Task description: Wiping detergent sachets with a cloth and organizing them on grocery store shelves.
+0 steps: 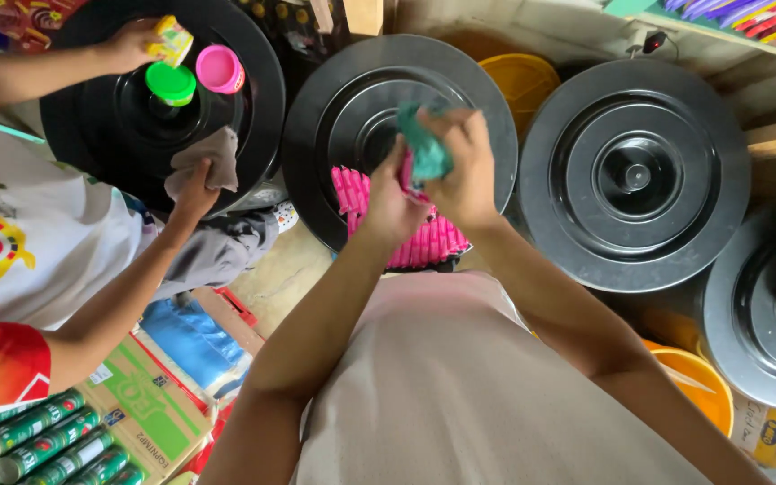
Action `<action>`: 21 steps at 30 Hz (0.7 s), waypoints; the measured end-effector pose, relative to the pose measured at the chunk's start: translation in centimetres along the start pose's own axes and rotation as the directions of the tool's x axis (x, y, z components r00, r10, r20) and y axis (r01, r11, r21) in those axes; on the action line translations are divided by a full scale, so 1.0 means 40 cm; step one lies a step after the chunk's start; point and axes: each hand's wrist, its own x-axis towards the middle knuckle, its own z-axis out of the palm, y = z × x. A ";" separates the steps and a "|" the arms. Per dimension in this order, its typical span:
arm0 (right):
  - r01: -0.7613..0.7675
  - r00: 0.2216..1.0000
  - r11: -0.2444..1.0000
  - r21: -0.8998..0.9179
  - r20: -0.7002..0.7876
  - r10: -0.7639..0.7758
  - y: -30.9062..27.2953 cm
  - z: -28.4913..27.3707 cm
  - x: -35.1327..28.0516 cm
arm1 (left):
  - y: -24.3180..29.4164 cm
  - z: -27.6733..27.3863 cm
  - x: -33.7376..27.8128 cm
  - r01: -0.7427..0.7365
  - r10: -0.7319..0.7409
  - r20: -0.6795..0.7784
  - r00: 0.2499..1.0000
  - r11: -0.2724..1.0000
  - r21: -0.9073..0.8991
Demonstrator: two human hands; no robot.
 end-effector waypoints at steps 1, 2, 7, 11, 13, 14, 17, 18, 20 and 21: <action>0.003 1.000 1.000 -0.005 -0.004 -0.003 0.002 0.005 0.005 | -0.012 -0.025 0.011 0.001 -0.001 0.007 1.000 1.000 0.000; -0.081 0.995 0.997 0.005 -0.055 0.081 0.004 0.010 0.005 | -0.025 -0.052 0.017 0.045 -0.045 0.049 0.998 0.999 -0.010; 0.024 0.997 0.989 0.145 0.067 -0.034 -0.061 -0.024 -0.048 | 0.038 0.020 0.029 0.068 -0.053 0.155 0.986 0.994 -0.090; 0.005 0.997 0.994 0.110 0.070 -0.013 -0.008 -0.036 0.012 | 0.034 0.052 0.023 0.057 -0.059 0.162 0.985 0.998 0.017; -0.038 0.998 0.998 0.041 -0.051 0.040 -0.013 -0.036 0.029 | 0.004 0.035 0.019 0.055 -0.054 0.191 0.980 0.998 -0.002; -0.081 0.990 0.996 0.029 -0.112 0.084 -0.029 -0.034 0.035 | 0.000 0.035 0.026 0.095 -0.095 0.133 0.987 0.995 0.008; -0.056 0.994 0.997 0.056 -0.086 0.061 -0.061 -0.036 0.003 | 0.030 0.073 0.032 0.111 -0.106 0.153 0.983 0.994 -0.024; 0.011 1.000 0.995 0.099 0.005 -0.011 -0.070 -0.042 -0.018 | 0.041 0.093 0.030 0.086 -0.068 0.227 0.972 0.994 -0.070; 0.035 0.998 0.993 0.112 0.042 -0.040 -0.032 -0.055 -0.021 | 0.041 0.103 0.032 0.121 -0.082 0.375 0.923 0.989 -0.081; 0.062 0.994 0.990 0.128 0.080 -0.073 -0.012 -0.060 -0.021 | 0.043 0.109 0.036 0.151 -0.085 0.514 0.854 0.985 -0.086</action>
